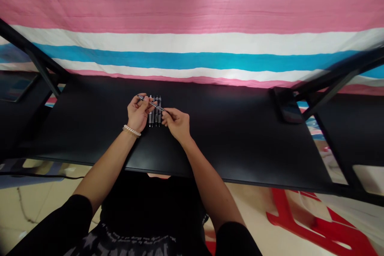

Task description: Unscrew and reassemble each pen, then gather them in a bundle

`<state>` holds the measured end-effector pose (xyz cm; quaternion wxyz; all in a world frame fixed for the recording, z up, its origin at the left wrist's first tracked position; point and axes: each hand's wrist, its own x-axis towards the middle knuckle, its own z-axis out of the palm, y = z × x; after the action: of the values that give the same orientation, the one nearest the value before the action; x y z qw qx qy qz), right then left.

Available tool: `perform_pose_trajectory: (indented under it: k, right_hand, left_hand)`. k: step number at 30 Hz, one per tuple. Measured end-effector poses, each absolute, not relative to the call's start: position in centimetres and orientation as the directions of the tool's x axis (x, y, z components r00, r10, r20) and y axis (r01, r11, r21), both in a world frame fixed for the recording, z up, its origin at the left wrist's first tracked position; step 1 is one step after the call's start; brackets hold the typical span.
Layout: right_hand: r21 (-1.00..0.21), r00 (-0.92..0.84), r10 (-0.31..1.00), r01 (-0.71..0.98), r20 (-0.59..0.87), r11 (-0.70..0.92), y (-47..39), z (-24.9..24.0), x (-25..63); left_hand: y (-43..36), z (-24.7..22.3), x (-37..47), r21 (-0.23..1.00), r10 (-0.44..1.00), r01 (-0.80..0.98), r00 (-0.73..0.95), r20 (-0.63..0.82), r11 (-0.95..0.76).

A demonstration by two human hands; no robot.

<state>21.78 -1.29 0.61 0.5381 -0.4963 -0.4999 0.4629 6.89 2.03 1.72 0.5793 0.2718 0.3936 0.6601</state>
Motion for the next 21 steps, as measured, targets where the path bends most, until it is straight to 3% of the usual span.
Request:
perform_pose_trajectory:
  k: [3, 6, 12, 17, 21]
  right_hand:
    - [-0.999, 0.003, 0.999, 0.023, 0.033, 0.033, -1.3, 0.5, 21.9]
    - [-0.995, -0.037, 0.995, 0.044, 0.092, 0.093, -1.3, 0.4, 21.9]
    - [-0.979, 0.040, 0.981, 0.086, 0.188, 0.184, -1.2, 0.2, 22.0]
    - [-0.979, 0.091, 0.979, 0.111, 0.181, 0.171, -1.1, 0.3, 22.2]
    - [-0.978, 0.101, 0.978, 0.123, 0.184, 0.171, -1.1, 0.5, 22.2]
  left_hand:
    - [2.0, 1.8, 6.7, 0.833, 0.984, -0.553, -0.141, -0.113, 0.016]
    - [2.1, 2.4, 6.4, 0.805, 0.987, -0.592, -0.092, -0.131, 0.051]
    - [2.3, 4.4, 4.5, 0.618, 0.972, -0.773, -0.010, -0.235, 0.142]
    - [2.3, 5.0, 2.3, 0.545, 0.949, -0.827, -0.045, -0.313, 0.141]
    - [2.4, 5.0, 1.5, 0.543, 0.957, -0.837, -0.095, -0.275, 0.073]
